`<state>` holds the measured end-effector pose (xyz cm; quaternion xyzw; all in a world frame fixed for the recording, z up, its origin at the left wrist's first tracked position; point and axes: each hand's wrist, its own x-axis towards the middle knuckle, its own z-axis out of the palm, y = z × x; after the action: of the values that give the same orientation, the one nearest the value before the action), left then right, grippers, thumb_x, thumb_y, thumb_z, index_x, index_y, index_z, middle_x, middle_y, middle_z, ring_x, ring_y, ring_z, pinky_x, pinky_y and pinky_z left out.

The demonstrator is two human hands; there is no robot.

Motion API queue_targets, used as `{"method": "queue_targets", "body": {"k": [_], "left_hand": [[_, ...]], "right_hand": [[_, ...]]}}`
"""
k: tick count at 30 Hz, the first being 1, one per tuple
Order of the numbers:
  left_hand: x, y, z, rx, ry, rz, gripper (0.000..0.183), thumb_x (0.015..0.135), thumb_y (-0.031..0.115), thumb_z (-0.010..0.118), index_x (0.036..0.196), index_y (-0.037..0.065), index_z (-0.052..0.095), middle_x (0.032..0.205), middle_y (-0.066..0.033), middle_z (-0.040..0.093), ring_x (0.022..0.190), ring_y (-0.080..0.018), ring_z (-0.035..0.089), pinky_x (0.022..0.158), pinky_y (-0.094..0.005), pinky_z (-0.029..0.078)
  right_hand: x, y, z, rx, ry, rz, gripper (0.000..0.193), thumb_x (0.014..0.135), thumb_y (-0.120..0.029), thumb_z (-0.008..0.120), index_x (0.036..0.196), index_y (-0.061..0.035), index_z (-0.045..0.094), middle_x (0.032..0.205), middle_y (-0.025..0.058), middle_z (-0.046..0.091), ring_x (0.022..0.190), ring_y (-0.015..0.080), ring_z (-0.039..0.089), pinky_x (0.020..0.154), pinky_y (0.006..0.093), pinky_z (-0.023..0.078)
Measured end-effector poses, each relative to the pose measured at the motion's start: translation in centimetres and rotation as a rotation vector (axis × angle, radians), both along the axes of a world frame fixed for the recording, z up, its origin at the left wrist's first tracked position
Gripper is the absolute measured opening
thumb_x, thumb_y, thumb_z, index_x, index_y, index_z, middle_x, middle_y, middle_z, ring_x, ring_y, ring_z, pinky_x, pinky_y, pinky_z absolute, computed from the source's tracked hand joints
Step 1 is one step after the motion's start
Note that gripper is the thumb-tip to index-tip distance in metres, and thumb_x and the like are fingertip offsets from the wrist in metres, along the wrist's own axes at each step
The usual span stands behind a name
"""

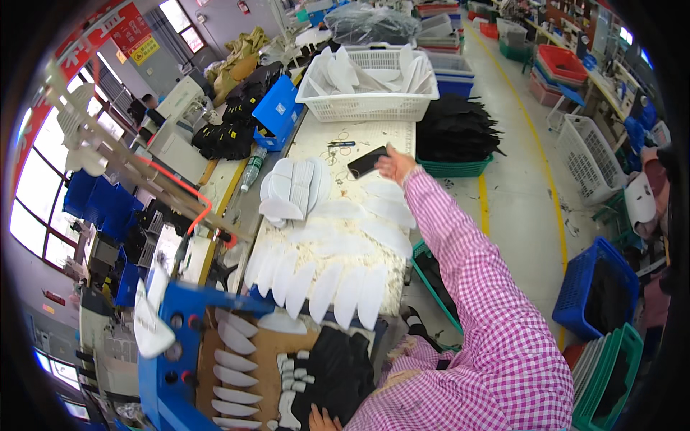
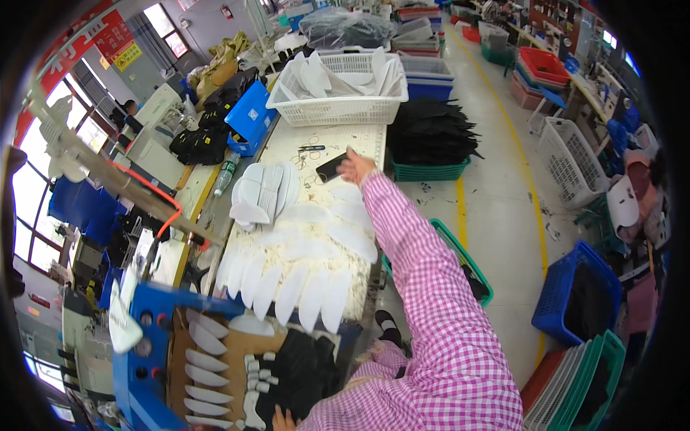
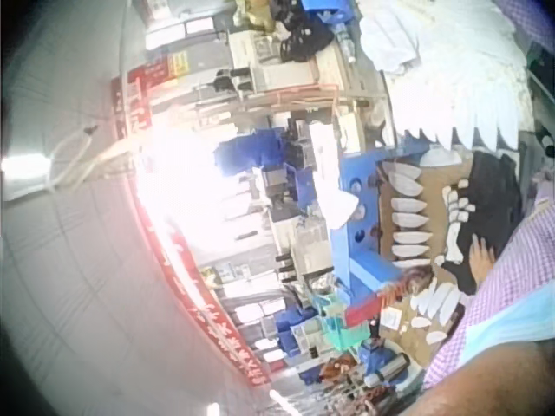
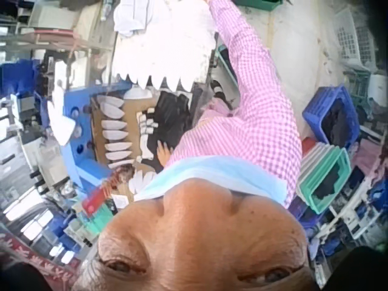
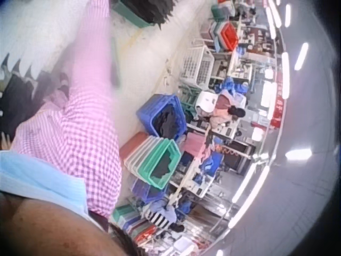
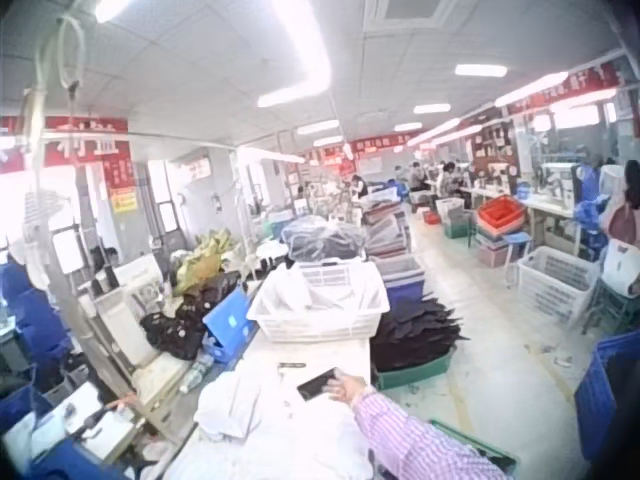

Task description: The person retrieves black fabric pieces from a green basket, places them on a worktable, and repeatedly aligns white foam inserts onto the fabric pieces. The person handles the fabric and foam by hand, adjusting and repositioning them multiple times.

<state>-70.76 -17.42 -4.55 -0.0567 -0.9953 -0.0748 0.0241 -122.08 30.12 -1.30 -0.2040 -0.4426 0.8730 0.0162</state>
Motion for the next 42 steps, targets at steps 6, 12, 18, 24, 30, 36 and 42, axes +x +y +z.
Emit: {"method": "queue_targets", "body": {"k": [6,12,18,24,30,36,42], "left_hand": [[-6.7,3.7,1.7,-0.058,-0.153,0.156,0.045,0.078,0.018,0.064,0.119,0.000,0.054,0.127,-0.0195,0.048,0.102,-0.0372,0.049,0.085,-0.0465,0.039],[-11.4,5.3,3.1,-0.091,-0.226,0.222,0.042,0.078,0.017,0.064,0.116,0.000,0.055,0.123,-0.0198,0.049,0.100,-0.0373,0.049,0.084,-0.0468,0.039],[-13.2,5.9,3.8,-0.103,-0.261,0.260,0.039,0.078,0.016,0.064,0.113,0.001,0.057,0.119,-0.0200,0.049,0.099,-0.0374,0.049,0.083,-0.0470,0.038],[-12.9,6.0,3.9,-0.094,-0.243,0.276,0.036,0.077,0.014,0.063,0.111,0.001,0.058,0.115,-0.0203,0.050,0.097,-0.0375,0.049,0.083,-0.0472,0.038],[-10.8,5.6,3.8,-0.075,-0.214,0.274,0.033,0.077,0.013,0.063,0.108,0.001,0.059,0.111,-0.0206,0.051,0.096,-0.0377,0.049,0.082,-0.0475,0.038],[-6.9,4.0,3.2,-0.071,-0.152,0.256,0.030,0.077,0.012,0.063,0.105,0.001,0.060,0.107,-0.0208,0.051,0.094,-0.0378,0.049,0.082,-0.0477,0.038],[-3.3,0.6,1.9,0.009,-0.021,0.213,0.027,0.077,0.011,0.063,0.102,0.001,0.061,0.103,-0.0211,0.052,0.093,-0.0379,0.049,0.081,-0.0480,0.038]], "right_hand": [[-18.8,4.4,0.4,-0.129,-0.091,-0.215,0.100,0.077,-0.061,0.065,0.146,-0.0051,0.018,0.144,0.0242,0.032,0.119,0.0432,0.048,0.089,0.0479,0.047],[-26.8,7.8,-0.5,-0.212,-0.219,-0.330,0.111,0.069,-0.070,0.066,0.148,-0.0120,0.014,0.146,0.0261,0.024,0.127,0.0483,0.035,0.100,0.0570,0.034],[-29.4,9.1,-1.3,-0.299,-0.219,-0.433,0.096,0.072,-0.053,0.071,0.143,-0.0085,0.024,0.141,0.0212,0.032,0.125,0.0441,0.037,0.100,0.0524,0.036],[-29.6,11.5,-2.8,0.891,-0.215,-0.089,0.080,0.072,-0.026,0.077,0.134,-0.0025,0.032,0.129,0.0209,0.046,0.116,0.0348,0.049,0.099,0.0430,0.042],[-28.0,15.3,-4.5,0.351,-0.013,-0.117,0.062,0.079,-0.011,0.068,0.129,0.0011,0.034,0.131,0.0239,0.043,0.118,0.0390,0.048,0.098,0.0487,0.044],[-18.0,17.9,0.8,-0.684,0.066,-0.441,0.048,0.083,-0.001,0.048,0.127,0.0048,0.030,0.134,0.0285,0.034,0.122,0.0493,0.039,0.092,0.0724,0.040],[-1.8,18.7,5.9,-0.398,0.137,-0.504,0.051,0.083,-0.001,0.048,0.130,0.0083,0.029,0.133,0.0259,0.040,0.115,0.0467,0.050,0.096,0.0657,0.042]]}}
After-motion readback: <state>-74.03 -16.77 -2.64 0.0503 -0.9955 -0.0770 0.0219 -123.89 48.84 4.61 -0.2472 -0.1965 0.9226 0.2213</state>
